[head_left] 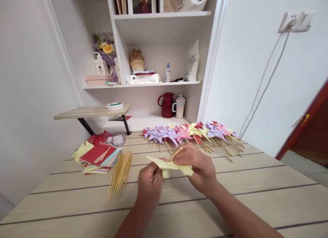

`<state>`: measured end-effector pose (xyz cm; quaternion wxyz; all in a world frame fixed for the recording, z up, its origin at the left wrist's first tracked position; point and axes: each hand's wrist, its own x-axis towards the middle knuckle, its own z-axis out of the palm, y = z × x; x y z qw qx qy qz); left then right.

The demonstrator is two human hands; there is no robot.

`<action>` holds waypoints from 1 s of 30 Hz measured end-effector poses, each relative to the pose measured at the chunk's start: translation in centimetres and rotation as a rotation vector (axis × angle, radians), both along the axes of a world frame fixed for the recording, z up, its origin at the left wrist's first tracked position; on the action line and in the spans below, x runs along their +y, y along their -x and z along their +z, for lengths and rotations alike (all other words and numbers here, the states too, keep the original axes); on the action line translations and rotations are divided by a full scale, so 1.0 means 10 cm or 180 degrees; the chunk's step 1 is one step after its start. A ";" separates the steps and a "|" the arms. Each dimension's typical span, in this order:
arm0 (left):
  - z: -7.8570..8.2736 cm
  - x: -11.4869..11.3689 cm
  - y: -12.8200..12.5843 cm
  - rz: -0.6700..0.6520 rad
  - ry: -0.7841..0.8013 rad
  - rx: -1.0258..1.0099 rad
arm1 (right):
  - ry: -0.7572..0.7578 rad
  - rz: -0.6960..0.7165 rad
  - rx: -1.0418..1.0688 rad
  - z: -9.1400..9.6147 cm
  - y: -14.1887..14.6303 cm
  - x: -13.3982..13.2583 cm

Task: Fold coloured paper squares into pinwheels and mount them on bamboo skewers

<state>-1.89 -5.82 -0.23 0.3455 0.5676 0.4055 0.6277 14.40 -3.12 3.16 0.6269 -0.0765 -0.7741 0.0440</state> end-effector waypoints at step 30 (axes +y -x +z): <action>0.09 -0.13 -0.03 0.0708 -0.0759 0.0435 | -0.0087 -0.0079 0.0016 0.02 0.03 -0.03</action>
